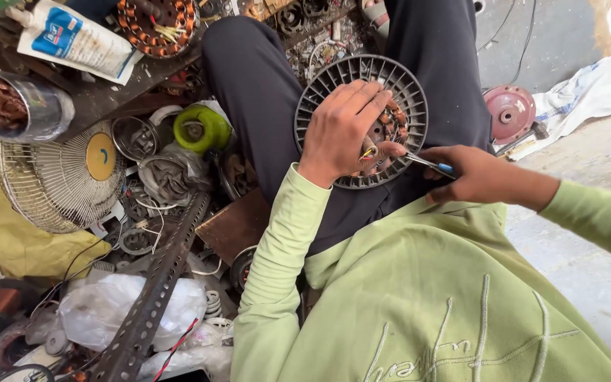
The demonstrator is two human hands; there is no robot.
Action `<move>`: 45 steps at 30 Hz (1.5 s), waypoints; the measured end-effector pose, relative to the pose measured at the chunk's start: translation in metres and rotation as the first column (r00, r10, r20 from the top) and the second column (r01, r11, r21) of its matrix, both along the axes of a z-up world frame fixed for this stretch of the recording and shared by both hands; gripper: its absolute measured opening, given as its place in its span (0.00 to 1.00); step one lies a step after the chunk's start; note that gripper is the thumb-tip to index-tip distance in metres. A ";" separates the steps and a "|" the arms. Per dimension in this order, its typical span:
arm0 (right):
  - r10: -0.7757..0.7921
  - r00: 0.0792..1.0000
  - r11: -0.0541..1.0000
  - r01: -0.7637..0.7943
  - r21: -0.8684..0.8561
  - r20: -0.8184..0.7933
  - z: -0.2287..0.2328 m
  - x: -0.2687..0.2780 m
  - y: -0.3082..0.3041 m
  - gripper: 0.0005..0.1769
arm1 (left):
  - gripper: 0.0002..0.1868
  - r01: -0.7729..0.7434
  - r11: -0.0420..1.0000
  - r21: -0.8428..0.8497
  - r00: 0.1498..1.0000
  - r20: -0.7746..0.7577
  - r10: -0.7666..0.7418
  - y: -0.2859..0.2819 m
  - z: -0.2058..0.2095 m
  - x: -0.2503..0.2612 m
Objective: Repairing and stripping copper wire from a ceiling fan motor stator using pliers.
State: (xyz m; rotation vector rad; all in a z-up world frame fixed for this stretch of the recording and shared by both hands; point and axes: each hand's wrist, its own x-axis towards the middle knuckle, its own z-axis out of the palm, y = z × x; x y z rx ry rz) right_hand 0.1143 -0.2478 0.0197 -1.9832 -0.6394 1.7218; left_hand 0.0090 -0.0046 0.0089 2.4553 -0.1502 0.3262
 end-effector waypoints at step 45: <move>-0.065 0.979 0.991 0.041 0.126 0.192 -0.016 -0.022 -0.007 0.22 | 0.43 0.037 0.999 0.036 0.999 0.006 -0.037 -0.001 0.004 0.006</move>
